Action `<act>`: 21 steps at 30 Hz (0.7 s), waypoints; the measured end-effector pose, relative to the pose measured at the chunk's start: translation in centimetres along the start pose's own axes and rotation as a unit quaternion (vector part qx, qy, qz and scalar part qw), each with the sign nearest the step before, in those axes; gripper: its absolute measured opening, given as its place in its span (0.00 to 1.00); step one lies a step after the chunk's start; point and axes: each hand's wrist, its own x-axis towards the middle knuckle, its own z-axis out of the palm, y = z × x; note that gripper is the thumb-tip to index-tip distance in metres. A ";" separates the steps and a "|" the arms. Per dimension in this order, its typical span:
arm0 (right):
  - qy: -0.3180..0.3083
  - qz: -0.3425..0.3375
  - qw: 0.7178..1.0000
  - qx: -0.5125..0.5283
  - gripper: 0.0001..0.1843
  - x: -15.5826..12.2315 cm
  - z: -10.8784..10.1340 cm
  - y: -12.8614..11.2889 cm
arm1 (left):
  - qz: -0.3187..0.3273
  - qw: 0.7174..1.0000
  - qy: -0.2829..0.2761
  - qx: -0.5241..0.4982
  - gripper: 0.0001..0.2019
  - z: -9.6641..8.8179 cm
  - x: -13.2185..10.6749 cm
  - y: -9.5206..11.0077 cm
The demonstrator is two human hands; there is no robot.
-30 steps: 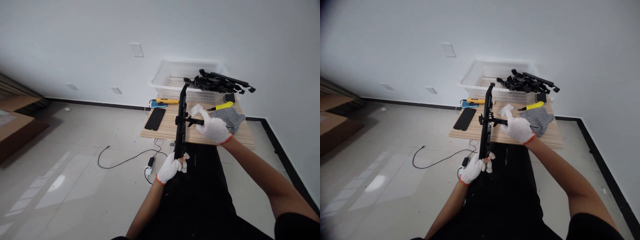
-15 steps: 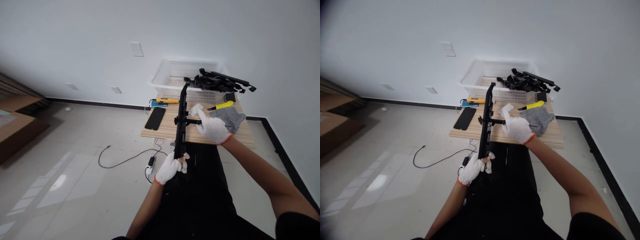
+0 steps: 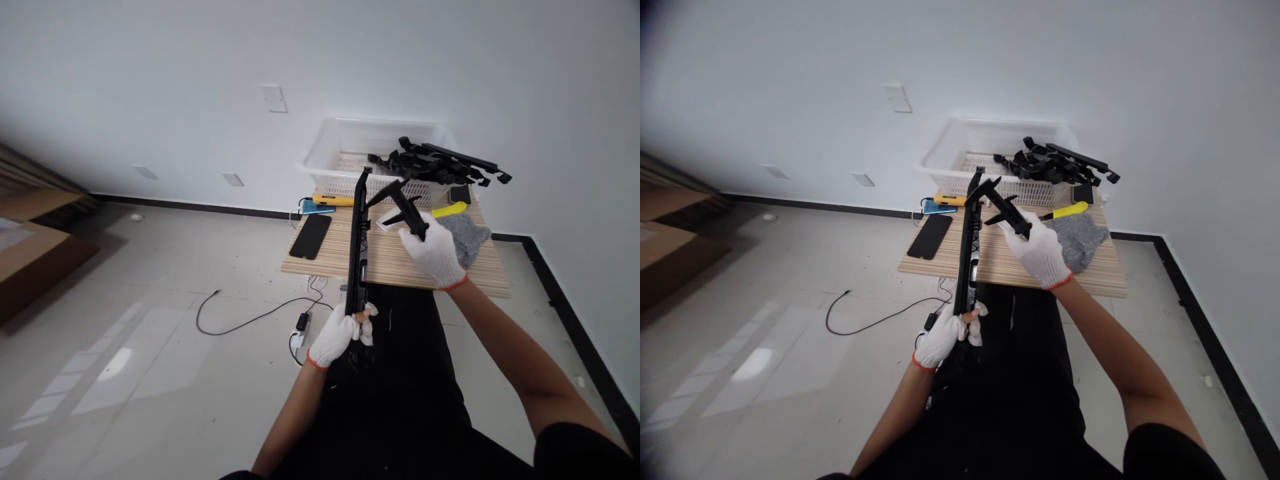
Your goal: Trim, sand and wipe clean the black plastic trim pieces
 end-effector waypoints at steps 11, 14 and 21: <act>-0.271 -0.075 0.923 0.261 0.30 -2.6 4.3 -0.5 | 0.012 0.999 -0.026 -0.020 0.18 0.1 1.3 0.6; -0.258 -0.049 0.919 0.295 0.27 -2.3 5.3 -0.6 | 0.005 0.999 -0.019 -0.034 0.21 0.2 2.1 1.3; -0.148 0.015 0.935 0.323 0.21 -0.4 7.1 -1.2 | 0.058 0.994 -0.042 -0.077 0.29 -0.2 3.1 1.1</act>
